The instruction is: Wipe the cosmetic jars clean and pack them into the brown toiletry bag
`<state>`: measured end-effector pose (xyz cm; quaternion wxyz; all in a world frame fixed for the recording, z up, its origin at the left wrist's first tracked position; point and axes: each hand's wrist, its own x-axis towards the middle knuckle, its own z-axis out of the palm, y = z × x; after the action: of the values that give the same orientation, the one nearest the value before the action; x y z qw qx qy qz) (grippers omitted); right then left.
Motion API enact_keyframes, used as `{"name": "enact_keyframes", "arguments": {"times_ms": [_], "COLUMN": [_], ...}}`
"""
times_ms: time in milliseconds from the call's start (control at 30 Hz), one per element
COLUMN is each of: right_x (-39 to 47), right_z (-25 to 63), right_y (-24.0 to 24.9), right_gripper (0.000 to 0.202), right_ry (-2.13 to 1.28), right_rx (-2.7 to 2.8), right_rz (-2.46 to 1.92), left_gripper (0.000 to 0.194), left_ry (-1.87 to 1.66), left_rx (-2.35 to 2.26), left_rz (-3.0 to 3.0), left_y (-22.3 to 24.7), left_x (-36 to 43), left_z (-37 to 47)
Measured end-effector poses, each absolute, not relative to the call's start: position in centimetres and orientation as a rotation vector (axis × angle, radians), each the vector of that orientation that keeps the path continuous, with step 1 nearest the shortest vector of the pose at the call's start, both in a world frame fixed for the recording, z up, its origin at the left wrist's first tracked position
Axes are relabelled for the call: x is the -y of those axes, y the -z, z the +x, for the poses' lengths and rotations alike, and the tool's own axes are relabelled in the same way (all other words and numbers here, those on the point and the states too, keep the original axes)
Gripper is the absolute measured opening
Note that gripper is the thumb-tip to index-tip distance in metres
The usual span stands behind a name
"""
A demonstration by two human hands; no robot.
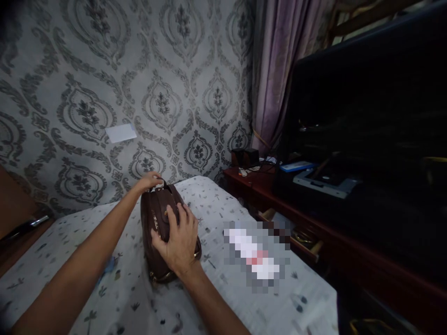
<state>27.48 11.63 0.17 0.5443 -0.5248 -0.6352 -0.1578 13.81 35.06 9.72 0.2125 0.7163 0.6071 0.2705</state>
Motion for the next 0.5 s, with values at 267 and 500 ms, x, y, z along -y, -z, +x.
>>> {"name": "enact_keyframes", "arguments": {"times_ms": [267,500], "right_x": [-11.4,-11.3], "right_z": [27.5,27.4], "right_y": [-0.5,-0.7], "right_gripper": [0.057,0.056], "right_ry": [0.368,0.353], "right_rx": [1.513,1.522], "right_rz": [-1.249,-1.275], "left_gripper": [0.039,0.039], "left_ry": [-0.673,-0.859], "left_rx": [-1.613,-1.594], "left_rz": [1.902,1.776], "left_y": [-9.2,-8.3], "left_x": [-35.8,-36.1], "left_z": [16.2,15.8]}}
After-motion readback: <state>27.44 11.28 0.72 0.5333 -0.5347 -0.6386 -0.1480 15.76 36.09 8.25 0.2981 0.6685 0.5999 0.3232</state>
